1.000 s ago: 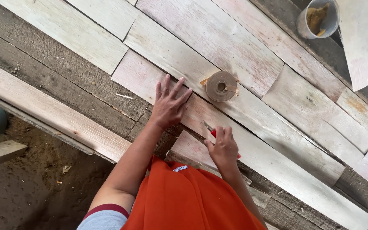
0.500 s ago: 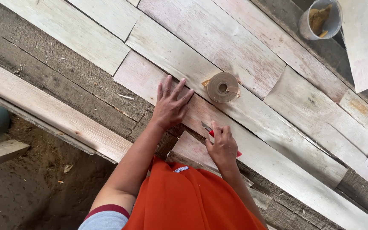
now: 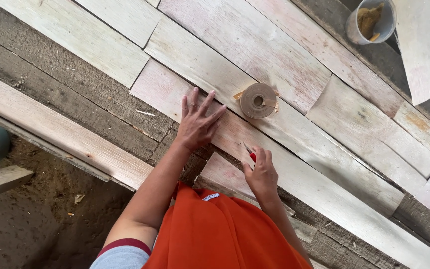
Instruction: The person uses a red utility knife to scrape the surface of several wooden planks laid on a workbench. They repeatedly scrape along the grain, remove small wood shavings, and reposition the planks to continue the scraping process.
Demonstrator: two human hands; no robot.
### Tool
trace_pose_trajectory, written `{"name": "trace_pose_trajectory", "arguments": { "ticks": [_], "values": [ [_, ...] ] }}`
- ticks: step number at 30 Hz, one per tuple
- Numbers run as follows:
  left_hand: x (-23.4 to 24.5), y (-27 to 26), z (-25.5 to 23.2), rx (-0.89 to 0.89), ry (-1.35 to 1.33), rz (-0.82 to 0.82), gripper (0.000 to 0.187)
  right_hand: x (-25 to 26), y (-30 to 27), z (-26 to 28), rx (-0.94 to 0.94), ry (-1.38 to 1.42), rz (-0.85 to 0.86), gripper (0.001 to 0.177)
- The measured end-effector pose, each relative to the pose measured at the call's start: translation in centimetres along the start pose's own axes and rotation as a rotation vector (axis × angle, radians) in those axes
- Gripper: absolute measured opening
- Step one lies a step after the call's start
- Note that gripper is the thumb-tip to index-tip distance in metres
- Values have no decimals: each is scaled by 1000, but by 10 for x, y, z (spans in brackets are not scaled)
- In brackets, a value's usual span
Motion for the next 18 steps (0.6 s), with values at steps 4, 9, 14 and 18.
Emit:
{"name": "trace_pose_trajectory", "arguments": {
  "ticks": [4,9,14,18],
  "values": [
    [-3,2,0,-3,-3,2,56,4,-9,4,-16,174,-4,38],
    [-2,3,-3,21,23,46,56,16,-10,15,-51,21,49,58],
    [-3,3,0,-7,35,41,55,1,3,6,31,-123,-5,75],
    [-1,1,0,-13,19,63,54,6,4,13,96,-171,-16,82]
  ]
}}
Point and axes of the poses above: each hand's wrist, its own y-axis towards the middle knuckle, its own x-axis out of the back of the hand, z = x × y, the point moved 3 cm from there along y, towards the middle knuckle, and after that the axes turned 4 degrees about z, right-handed, at the moved point
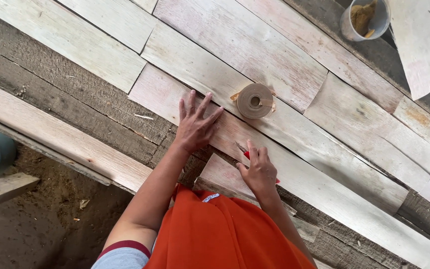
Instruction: The person uses a red utility knife to scrape the surface of several wooden planks laid on a workbench. They repeatedly scrape along the grain, remove small wood shavings, and reposition the planks to continue the scraping process.
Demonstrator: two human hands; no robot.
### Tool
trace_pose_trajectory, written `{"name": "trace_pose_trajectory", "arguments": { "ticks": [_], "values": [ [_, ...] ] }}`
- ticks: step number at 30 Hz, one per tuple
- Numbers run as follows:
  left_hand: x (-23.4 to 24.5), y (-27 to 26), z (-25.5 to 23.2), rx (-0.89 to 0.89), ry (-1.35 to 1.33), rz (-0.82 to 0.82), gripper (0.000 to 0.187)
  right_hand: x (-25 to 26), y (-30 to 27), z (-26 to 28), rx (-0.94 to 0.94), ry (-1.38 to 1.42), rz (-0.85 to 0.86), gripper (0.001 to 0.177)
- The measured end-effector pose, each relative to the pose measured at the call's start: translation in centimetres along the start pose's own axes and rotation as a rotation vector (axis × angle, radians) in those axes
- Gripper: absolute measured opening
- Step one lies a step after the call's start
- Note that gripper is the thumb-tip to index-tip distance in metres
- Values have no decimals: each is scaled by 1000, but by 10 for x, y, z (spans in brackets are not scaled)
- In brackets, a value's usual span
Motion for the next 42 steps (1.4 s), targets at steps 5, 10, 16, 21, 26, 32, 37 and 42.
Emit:
{"name": "trace_pose_trajectory", "arguments": {
  "ticks": [5,10,16,21,26,32,37,42],
  "values": [
    [-1,0,0,22,17,26,51,-9,4,-6,27,-18,-41,83],
    [0,-1,0,25,19,26,51,-13,5,-8,35,-27,-68,85],
    [-4,-3,1,-7,36,-70,50,-12,6,-7,60,-24,-87,84],
    [-5,-2,1,-23,11,-109,54,-14,5,-9,52,0,-65,85],
    [-6,-1,2,-13,5,-80,57,-18,8,-13,50,-3,-50,85],
    [-2,-2,3,-31,-33,-72,62,-25,12,-16,76,-20,-60,87],
    [-1,-1,1,-19,-19,-43,64,-8,5,-8,35,15,-26,85],
    [-5,1,2,41,-13,-14,64,-4,-1,-9,-19,94,-14,74]
  ]
}}
Point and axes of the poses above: each hand's wrist, its own y-axis towards the middle knuckle, its own x-axis out of the back of the hand, z = x × y, the point moved 3 cm from there along y, towards the middle knuckle, and after that the axes turned 4 degrees about z, right-handed, at the moved point
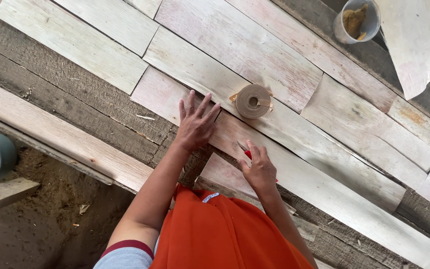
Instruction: The person uses a red utility knife to scrape the surface of several wooden planks laid on a workbench. They repeatedly scrape along the grain, remove small wood shavings, and reposition the planks to continue the scraping process.
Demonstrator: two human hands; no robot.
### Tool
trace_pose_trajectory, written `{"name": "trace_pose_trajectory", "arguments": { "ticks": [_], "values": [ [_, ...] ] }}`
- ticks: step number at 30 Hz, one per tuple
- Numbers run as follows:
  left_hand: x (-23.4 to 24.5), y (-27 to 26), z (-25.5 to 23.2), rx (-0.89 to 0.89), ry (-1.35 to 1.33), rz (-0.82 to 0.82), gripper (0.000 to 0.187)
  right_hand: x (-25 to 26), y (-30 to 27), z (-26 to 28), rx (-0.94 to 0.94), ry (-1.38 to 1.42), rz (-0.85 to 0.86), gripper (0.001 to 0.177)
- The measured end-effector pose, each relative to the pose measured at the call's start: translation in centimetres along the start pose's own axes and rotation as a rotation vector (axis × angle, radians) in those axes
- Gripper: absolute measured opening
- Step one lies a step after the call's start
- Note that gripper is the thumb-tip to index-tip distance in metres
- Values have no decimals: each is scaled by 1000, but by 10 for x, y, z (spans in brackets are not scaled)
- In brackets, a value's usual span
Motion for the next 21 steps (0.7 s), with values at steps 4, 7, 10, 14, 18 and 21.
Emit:
{"name": "trace_pose_trajectory", "arguments": {
  "ticks": [4,7,10,14,18,21],
  "values": [
    [7,-1,-14,30,40,16,62,-4,-9,-10,-44,101,-29,55],
    [2,-9,-34,-50,68,10,60,-12,-17,-22,-98,162,-85,31],
    [-11,-20,-62,-234,16,45,65,-17,-27,-36,-140,191,-132,24],
    [-11,-26,-89,-292,87,299,82,-21,-41,-53,-161,252,-206,21],
    [-26,-21,-88,-321,151,303,90,-20,-58,-62,-156,369,-264,23],
    [-19,-22,-91,-344,125,292,91,-31,-65,-83,-231,500,-290,23]
  ]
}}
Point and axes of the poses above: each hand's wrist, its own y-axis towards the middle knuckle, its own x-axis out of the back of the hand, z = x × y, the point moved 3 cm from there along y, towards the middle knuckle, and after that the axes turned 4 degrees about z, right-handed, at the moved point
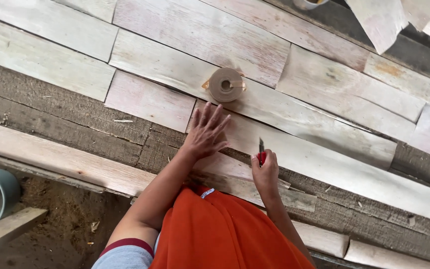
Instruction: The person uses a red utility knife to scrape the surface of several wooden planks laid on a workbench. They repeatedly scrape along the grain, remove small wood shavings, and reposition the planks to continue the scraping process.
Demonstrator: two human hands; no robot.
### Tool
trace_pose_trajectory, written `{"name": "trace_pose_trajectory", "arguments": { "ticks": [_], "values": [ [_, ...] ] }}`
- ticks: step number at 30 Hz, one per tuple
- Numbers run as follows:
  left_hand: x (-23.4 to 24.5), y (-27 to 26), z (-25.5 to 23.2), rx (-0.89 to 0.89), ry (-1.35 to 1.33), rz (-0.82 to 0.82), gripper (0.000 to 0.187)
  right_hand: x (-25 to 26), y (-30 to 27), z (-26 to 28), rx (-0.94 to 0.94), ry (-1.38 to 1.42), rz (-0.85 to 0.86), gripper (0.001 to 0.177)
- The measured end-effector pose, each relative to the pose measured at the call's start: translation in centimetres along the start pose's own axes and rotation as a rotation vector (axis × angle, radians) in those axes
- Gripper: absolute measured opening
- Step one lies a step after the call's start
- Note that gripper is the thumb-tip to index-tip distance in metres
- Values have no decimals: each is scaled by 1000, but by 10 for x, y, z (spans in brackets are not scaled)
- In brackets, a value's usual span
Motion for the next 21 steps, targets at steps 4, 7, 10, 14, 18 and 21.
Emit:
{"name": "trace_pose_trajectory", "arguments": {
  "ticks": [4,7,10,14,18,21],
  "values": [
    [0,1,-4,29,-15,15,87,15,-14,16,-265,427,17,20],
    [-2,2,-4,54,-19,26,87,12,-12,-3,-339,660,-30,22],
    [-3,4,-4,74,-23,43,88,15,-14,-10,-367,759,-39,21],
    [-6,4,-4,84,-10,34,89,9,-11,-31,-352,807,-48,23],
    [-7,2,-6,67,-3,13,90,10,-11,-40,-340,830,-56,21],
    [-8,3,-5,67,-2,-21,93,37,-20,-6,-278,468,74,33]
  ]
}}
Point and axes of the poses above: each hand's wrist, its own y-axis towards the middle knuckle, its own x-axis out of the back of the hand, z = x × y, the point moved 3 cm from there along y, towards the middle knuckle, and after that the axes turned 4 degrees about z, right-handed, at the moved point
